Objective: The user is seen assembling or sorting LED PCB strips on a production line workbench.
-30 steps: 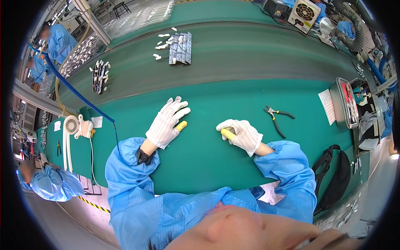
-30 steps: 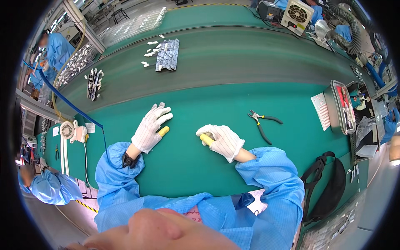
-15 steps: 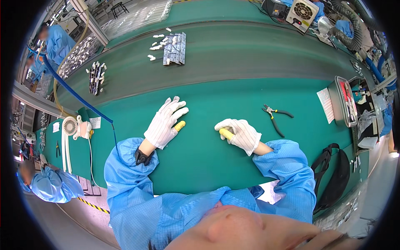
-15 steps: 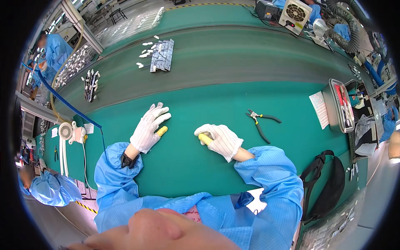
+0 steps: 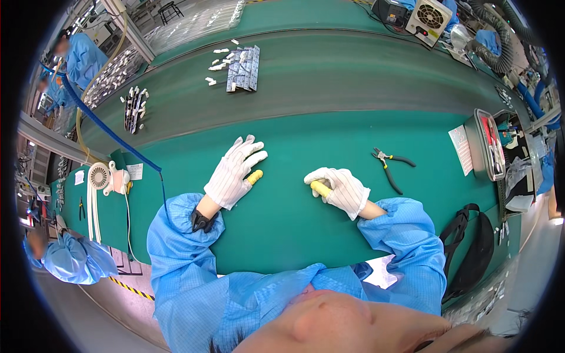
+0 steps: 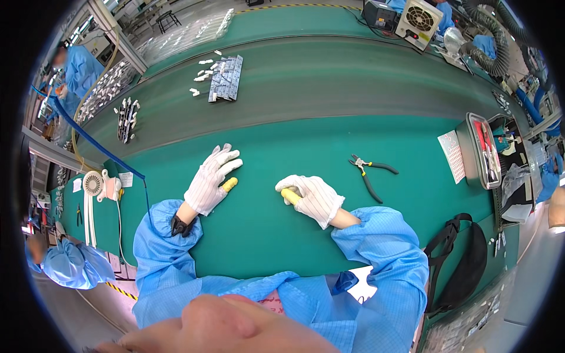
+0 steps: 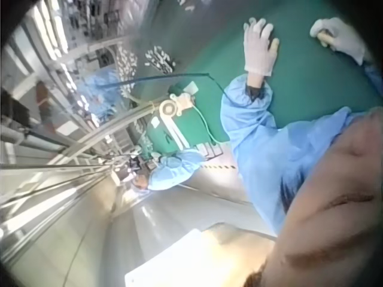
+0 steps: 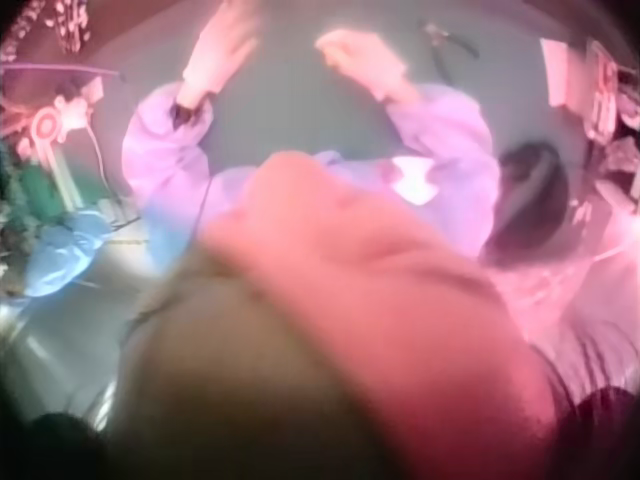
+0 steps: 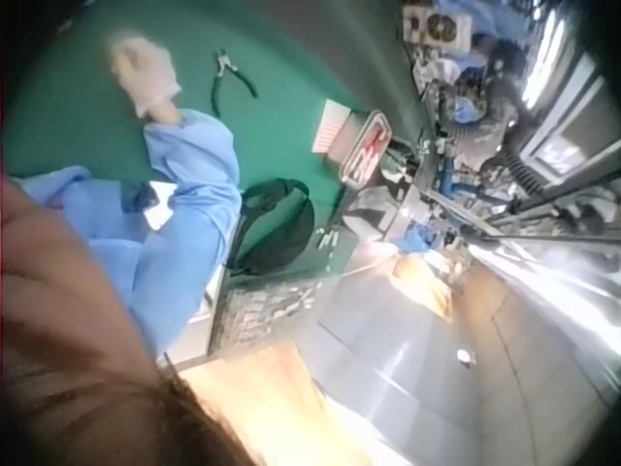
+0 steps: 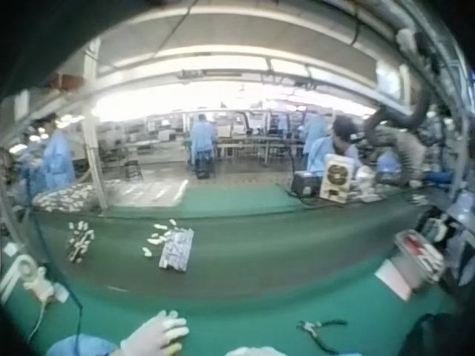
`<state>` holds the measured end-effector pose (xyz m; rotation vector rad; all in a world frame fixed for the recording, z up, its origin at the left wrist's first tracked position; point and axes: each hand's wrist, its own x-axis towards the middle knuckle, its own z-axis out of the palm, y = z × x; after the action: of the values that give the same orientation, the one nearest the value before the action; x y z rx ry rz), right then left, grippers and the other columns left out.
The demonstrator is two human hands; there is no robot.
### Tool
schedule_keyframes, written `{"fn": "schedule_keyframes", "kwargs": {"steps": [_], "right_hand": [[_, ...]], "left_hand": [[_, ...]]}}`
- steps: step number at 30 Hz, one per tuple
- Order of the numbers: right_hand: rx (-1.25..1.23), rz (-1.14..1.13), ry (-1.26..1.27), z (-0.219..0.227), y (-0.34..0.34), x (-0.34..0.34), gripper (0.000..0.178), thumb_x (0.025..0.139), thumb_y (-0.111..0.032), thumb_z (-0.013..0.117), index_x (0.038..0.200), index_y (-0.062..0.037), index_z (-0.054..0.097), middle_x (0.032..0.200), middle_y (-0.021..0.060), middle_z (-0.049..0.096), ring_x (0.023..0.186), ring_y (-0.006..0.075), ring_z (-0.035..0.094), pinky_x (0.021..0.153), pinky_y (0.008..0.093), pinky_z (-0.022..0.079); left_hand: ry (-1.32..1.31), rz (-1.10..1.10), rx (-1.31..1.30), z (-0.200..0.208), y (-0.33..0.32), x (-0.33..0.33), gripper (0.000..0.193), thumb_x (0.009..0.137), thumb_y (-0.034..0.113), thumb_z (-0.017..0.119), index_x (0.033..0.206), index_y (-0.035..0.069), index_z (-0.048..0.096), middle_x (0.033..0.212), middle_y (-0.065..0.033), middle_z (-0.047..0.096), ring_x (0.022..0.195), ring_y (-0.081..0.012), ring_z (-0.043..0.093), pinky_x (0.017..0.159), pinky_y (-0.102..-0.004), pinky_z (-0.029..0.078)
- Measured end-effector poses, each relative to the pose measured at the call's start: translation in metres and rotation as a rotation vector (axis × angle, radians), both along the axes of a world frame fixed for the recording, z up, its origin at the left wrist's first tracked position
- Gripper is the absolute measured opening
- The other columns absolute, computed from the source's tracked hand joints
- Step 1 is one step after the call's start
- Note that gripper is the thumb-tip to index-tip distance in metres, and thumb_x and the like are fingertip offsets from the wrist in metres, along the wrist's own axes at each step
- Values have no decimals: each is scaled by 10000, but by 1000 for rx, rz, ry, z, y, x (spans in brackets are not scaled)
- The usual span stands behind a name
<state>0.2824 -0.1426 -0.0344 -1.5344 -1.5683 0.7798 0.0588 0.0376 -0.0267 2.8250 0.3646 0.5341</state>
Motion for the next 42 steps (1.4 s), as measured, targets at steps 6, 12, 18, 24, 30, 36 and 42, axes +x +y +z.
{"fn": "schedule_keyframes", "kwargs": {"steps": [6,12,18,24,30,36,42], "right_hand": [[-55,21,44,2,13,-7,142,874,-119,570,1001,-112,632,689,24,633,558,155,599,524,281,469],[-208,-105,199,8,9,-22,158,867,-41,571,1006,-50,645,694,39,620,513,68,518,448,202,414],[-149,-102,177,9,12,-27,176,888,-77,522,1040,-45,605,708,51,591,477,69,501,424,172,384],[-149,-68,175,25,54,-29,227,879,-81,488,1082,-29,577,736,53,594,497,72,517,444,169,395],[-38,-102,185,24,132,2,347,860,-107,492,1197,-40,543,864,62,615,689,99,586,596,202,479],[134,-182,-16,22,210,-27,597,852,-15,500,1408,-32,282,1310,161,480,1216,262,482,976,352,416],[209,-248,-529,-6,300,-34,872,717,-35,639,1444,-23,159,1439,214,296,1317,373,331,1104,406,274]], "left_hand": [[-5,36,14,1,7,-10,430,749,92,685,1158,80,554,1271,-112,508,1281,-313,409,1113,-448,286],[-232,-63,67,-18,18,-18,363,741,173,694,1074,86,578,1162,-124,563,1137,-327,509,996,-444,406],[-161,17,48,-20,4,-19,282,789,238,636,1037,113,595,1141,-61,563,1156,-240,499,1053,-412,348],[-176,69,66,-23,-1,-22,241,785,263,636,971,113,606,1086,-50,570,1099,-217,520,1028,-400,366],[-252,67,192,-29,7,-16,232,804,313,590,883,100,640,990,-57,604,1013,-224,549,978,-392,400],[-167,75,148,-27,5,-17,232,817,315,597,901,100,611,1070,-62,582,1118,-240,508,1036,-406,357],[-199,36,191,-38,9,-10,261,837,290,551,966,69,601,1156,-90,569,1186,-296,486,1079,-454,295]]}}
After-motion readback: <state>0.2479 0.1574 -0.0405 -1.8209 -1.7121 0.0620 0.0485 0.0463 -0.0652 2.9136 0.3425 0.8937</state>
